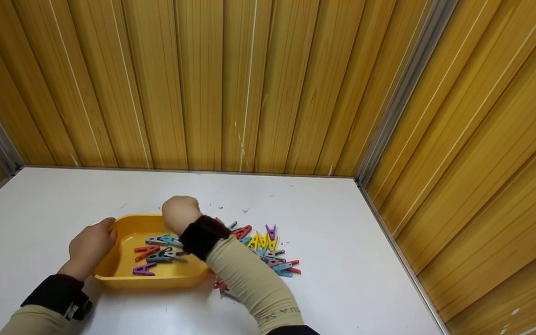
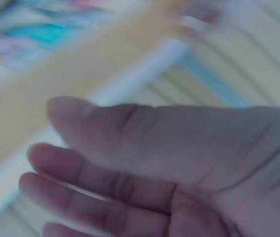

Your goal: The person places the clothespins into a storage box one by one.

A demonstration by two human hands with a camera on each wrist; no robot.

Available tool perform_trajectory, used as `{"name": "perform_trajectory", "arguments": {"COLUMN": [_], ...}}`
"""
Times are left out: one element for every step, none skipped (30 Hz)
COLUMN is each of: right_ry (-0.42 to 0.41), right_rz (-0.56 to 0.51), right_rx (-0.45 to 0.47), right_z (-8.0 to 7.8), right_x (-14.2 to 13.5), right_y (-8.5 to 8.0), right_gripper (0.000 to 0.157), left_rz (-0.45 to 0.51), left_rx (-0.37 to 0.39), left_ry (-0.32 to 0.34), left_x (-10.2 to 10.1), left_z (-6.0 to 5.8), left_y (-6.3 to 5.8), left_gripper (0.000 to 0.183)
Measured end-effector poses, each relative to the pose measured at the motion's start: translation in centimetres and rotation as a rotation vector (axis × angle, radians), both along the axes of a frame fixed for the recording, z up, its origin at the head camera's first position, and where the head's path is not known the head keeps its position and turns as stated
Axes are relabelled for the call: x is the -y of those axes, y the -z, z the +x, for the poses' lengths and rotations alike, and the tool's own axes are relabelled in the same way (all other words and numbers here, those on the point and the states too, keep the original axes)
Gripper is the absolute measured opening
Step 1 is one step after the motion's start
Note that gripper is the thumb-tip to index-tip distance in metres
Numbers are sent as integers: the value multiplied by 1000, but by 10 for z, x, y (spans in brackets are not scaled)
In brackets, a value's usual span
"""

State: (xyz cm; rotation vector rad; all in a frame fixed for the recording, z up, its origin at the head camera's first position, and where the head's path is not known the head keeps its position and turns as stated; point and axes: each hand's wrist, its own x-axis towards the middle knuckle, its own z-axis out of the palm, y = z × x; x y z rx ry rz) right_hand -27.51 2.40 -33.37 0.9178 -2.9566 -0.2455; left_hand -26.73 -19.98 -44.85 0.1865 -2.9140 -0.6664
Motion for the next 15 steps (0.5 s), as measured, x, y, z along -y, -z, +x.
{"name": "perform_trajectory", "arguments": {"right_ry": [-33,-61,-86,-101,-107,-96,-88,-87,-89,-94,-98,-101,-105,-104,-101], "right_rz": [-61,-121,-162,-190,-201,-204,-206,-209,-211,-219,-234,-249,-264,-277,-290], "right_rx": [44,93,129,157,181,203,218,226,226,225,227,225,221,217,211], "right_z": [3,7,11,15,20,25,31,37,44,50,57,65,72,78,84], "right_x": [-11,-22,-34,-44,-54,-64,-74,-85,-95,-106,-117,-127,-137,-147,-157], "right_y": [-13,-26,-37,-46,-54,-61,-66,-71,-74,-77,-80,-82,-83,-84,-85], "right_gripper": [28,18,11,11,16,18,20,21,22,23,24,24,24,25,25], "left_rz": [-1,-3,-4,-5,-5,-6,-6,-4,-1,2,2,2,0,-3,-5], "left_rx": [1,3,6,13,19,26,33,35,37,37,33,28,24,19,19], "left_ry": [1,-1,-2,-5,-6,-7,-8,-7,-4,-3,-1,-2,-2,-2,-3], "left_x": [0,0,0,1,1,1,2,2,2,2,3,4,4,5,6], "left_z": [0,-1,0,-1,0,0,0,0,1,2,2,3,4,4,5], "left_y": [0,-1,-2,-2,-2,-2,-3,-2,-2,-2,-2,-2,-2,-2,-2], "left_gripper": [41,41,41,41,41,41,41,41,41,41,41,41,41,41,41]}}
